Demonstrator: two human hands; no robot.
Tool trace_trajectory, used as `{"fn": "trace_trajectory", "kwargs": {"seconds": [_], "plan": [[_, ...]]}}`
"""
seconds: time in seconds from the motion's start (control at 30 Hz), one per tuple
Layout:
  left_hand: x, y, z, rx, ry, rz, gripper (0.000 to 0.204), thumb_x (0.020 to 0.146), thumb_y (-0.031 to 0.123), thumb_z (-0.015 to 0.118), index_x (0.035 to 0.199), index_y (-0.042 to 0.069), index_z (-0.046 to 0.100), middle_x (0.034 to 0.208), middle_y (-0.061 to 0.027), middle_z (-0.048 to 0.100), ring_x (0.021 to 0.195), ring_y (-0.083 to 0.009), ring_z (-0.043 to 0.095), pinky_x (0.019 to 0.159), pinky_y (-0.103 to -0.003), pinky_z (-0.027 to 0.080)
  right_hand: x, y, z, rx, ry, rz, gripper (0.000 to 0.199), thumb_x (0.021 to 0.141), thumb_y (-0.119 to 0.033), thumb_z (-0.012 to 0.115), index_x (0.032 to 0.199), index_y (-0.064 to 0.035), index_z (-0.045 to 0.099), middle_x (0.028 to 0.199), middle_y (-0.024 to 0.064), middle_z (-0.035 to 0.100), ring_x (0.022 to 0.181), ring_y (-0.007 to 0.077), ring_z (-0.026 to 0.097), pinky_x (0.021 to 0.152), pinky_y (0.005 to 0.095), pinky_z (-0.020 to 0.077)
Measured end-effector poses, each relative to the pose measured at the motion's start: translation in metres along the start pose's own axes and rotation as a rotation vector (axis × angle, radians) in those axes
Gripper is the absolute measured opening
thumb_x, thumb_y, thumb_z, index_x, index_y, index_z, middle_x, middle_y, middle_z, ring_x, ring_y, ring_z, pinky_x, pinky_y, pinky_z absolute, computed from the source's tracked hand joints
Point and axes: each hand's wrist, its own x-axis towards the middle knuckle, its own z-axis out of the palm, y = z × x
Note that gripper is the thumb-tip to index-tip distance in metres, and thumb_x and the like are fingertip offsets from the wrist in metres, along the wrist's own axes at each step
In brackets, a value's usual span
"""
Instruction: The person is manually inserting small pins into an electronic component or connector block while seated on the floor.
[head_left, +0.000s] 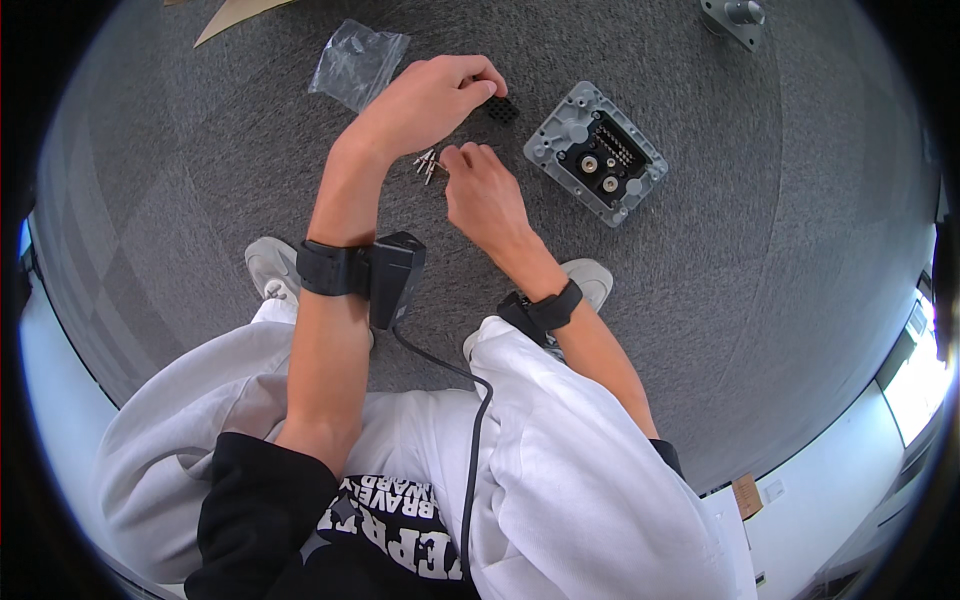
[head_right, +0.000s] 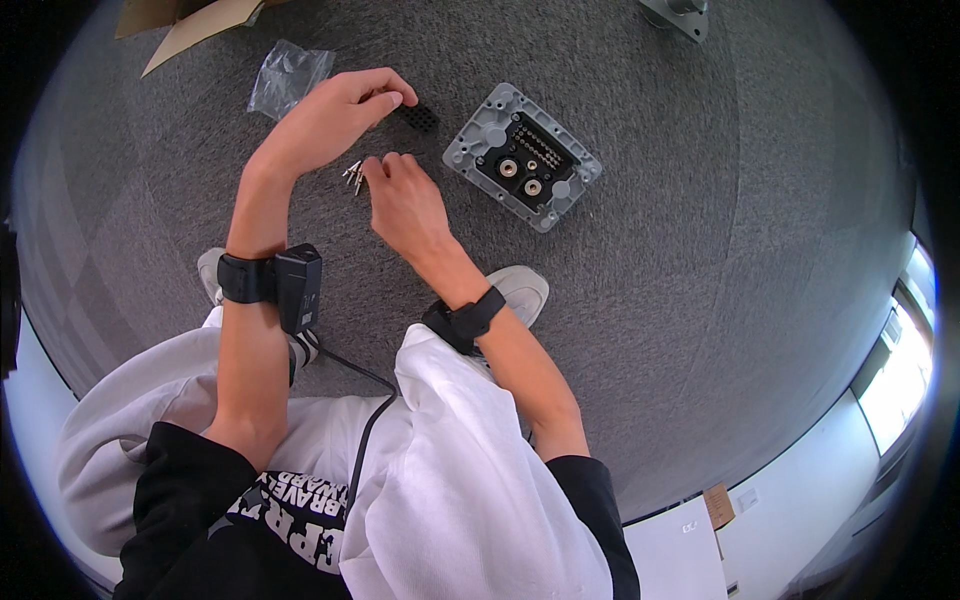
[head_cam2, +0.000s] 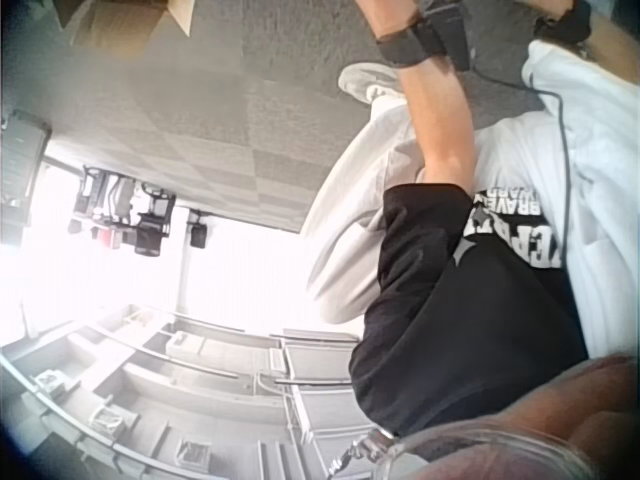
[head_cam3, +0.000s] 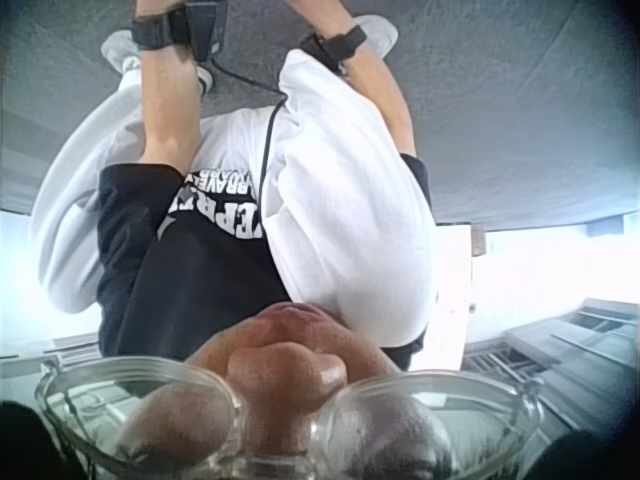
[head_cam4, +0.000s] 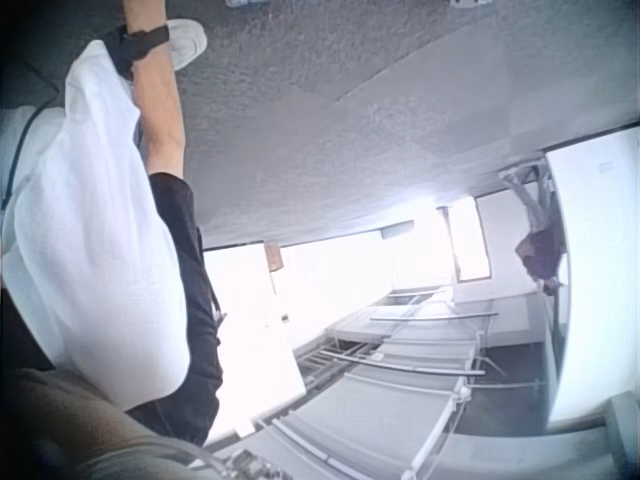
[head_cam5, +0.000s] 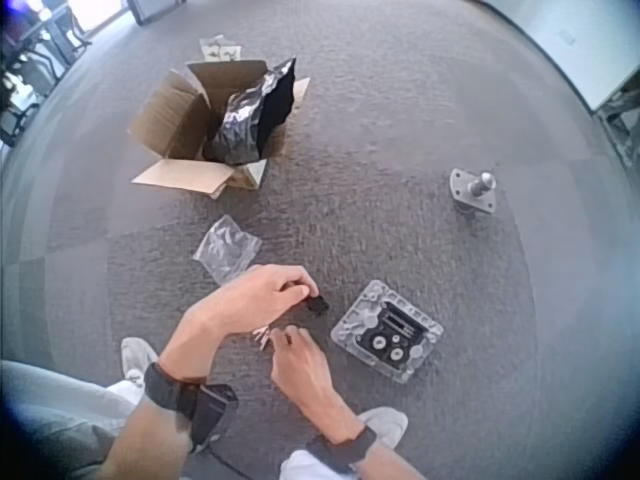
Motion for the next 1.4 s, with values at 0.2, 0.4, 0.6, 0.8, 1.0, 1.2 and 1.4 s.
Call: {"fn": "trace_trajectory", "kwargs": {"seconds": [0.2,0.4,0.6,0.8,1.0,1.2,1.4], "plan": [[-0.001,0.0,-0.001,-0.001,-0.003,-0.013,0.028,0.104,0.024,0.054,0.119,0.006,0.07,0.104,-0.0099,0.072,0.091,-0.0209,0.066,0.084,-0.035,0.05,-0.006,0.007,-0.01,0.014,0.065,0.024,0.018,0.082,0.0,0.065,0.1,-0.0018,0.063,0.091,0.0122,0.055,0.09,0.0306,0.059,0.076,0.0408,0.0544],[-0.002,-0.002,0.0,0.02,0.004,0.003,0.028,0.105,0.025,0.054,0.119,0.007,0.07,0.103,-0.0098,0.072,0.089,-0.0206,0.066,0.083,-0.036,0.05,-0.003,0.005,-0.011,0.009,0.042,0.02,0.015,0.081,0.001,0.066,0.095,-0.0024,0.063,0.093,0.0107,0.053,0.089,0.029,0.058,0.073,0.0398,0.055],[0.003,0.0,0.004,0.019,-0.007,-0.012,0.028,0.105,0.025,0.054,0.119,0.007,0.07,0.101,-0.0091,0.072,0.086,-0.0201,0.065,0.081,-0.036,0.049,-0.006,0.014,-0.014,-0.032,0.078,-0.05,0.019,0.081,0.003,0.065,0.098,-0.0028,0.062,0.094,0.0104,0.054,0.089,0.0297,0.06,0.074,0.0414,0.0558],[0.001,0.001,0.0,0.024,0.006,-0.02,0.027,0.105,0.024,0.053,0.118,0.007,0.07,0.1,-0.0087,0.071,0.086,-0.02,0.064,0.081,-0.035,0.049,-0.009,0.007,-0.044,0.2,-0.011,0.041,0.021,0.081,0.004,0.066,0.101,-0.0026,0.062,0.1,0.0107,0.059,0.091,0.0323,0.064,0.076,0.0434,0.056],[0.0,-0.001,-0.004,0.013,0.006,-0.015,0.027,0.104,0.024,0.054,0.116,0.007,0.071,0.106,-0.011,0.073,0.095,-0.0256,0.068,0.085,-0.038,0.051,-0.016,0.001,-0.033,0.182,-0.1,-0.076,0.029,0.078,-0.009,0.079,0.1,-0.0038,0.061,0.104,0.0106,0.057,0.096,0.0314,0.06,0.082,0.0421,0.0539],[0.01,-0.017,0.004,0.008,0.066,0.086,0.027,0.101,0.024,0.055,0.112,0.008,0.073,0.107,-0.0126,0.075,0.099,-0.0308,0.07,0.086,-0.041,0.053,-0.023,0.009,-0.004,0.021,-0.136,-0.206,0.025,0.072,-0.001,0.072,0.094,-0.0049,0.062,0.096,0.0096,0.053,0.091,0.0302,0.056,0.08,0.0418,0.0509],[0.007,-0.008,-0.003,-0.058,0.023,0.083,0.028,0.097,0.021,0.056,0.106,0.0,0.072,0.107,-0.0219,0.073,0.106,-0.0379,0.068,0.092,-0.044,0.052,-0.019,0.003,-0.018,0.038,-0.152,-0.197,0.035,0.071,0.011,0.065,0.103,-0.0043,0.066,0.097,0.0092,0.056,0.093,0.0281,0.059,0.081,0.0387,0.0536]]}}
